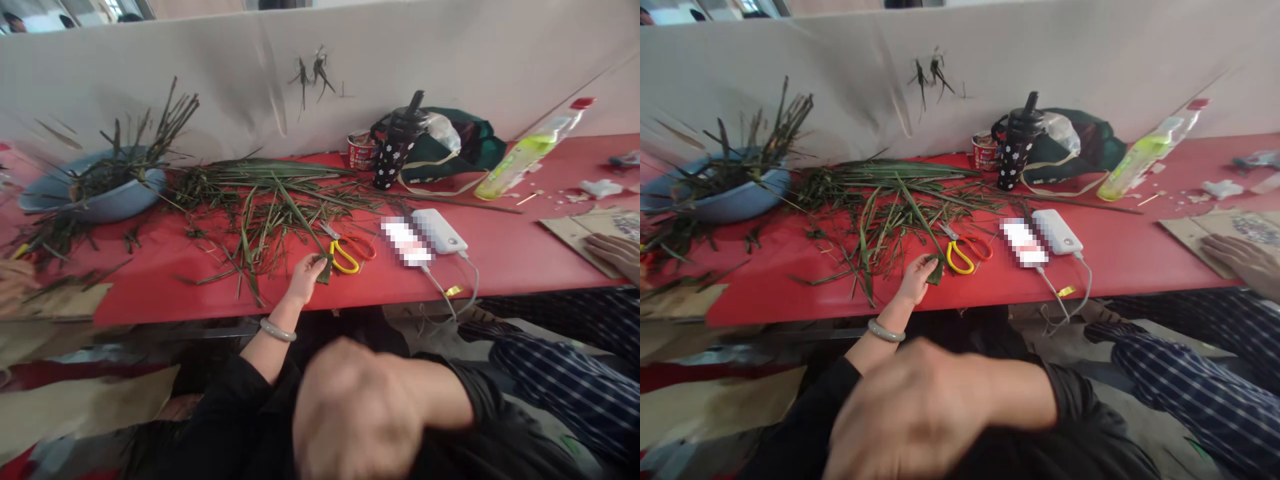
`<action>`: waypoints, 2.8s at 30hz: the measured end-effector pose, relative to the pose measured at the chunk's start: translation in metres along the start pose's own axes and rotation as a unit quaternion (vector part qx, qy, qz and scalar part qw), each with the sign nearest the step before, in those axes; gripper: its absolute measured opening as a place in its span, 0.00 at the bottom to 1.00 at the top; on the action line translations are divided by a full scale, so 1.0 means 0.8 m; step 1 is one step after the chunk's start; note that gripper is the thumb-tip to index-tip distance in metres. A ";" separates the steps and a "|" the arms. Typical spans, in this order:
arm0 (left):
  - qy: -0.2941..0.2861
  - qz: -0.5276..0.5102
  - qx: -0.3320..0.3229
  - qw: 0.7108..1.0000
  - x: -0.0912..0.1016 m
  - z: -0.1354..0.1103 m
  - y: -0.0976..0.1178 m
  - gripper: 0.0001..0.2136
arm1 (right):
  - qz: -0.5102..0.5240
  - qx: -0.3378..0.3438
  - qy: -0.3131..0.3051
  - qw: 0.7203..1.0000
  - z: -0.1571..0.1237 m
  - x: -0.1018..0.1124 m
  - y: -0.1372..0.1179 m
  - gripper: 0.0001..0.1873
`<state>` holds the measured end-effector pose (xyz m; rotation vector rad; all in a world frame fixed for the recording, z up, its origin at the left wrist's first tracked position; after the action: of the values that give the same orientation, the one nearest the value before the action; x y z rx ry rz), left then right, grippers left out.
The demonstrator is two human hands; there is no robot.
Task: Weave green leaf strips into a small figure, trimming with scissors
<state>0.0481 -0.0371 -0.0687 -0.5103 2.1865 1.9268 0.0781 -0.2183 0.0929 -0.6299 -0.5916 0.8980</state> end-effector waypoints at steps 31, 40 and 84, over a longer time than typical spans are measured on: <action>-0.013 0.089 -0.064 0.994 0.000 0.008 0.004 0.11 | -0.438 -0.245 0.375 0.779 -0.109 0.229 0.165 0.08; 0.003 0.108 -0.044 0.993 0.001 0.008 0.004 0.09 | -0.409 -0.283 0.419 0.760 -0.120 0.236 0.168 0.09; 0.022 0.050 -0.048 0.997 0.010 0.010 0.000 0.10 | -0.437 -0.254 0.338 0.794 -0.108 0.213 0.157 0.11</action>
<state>0.0397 -0.0300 -0.0725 -0.4697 2.1941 2.0989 0.1573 -0.0358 -0.0199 -0.9736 -0.3831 -0.4021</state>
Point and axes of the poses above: each hand's wrist, its own z-axis towards the middle knuckle, its own x-axis out of the back of the hand, y = z × x, the point moved 9 cm from there along z, towards the middle knuckle, and after that the axes turned 6 degrees about y, right-handed, at the moved point
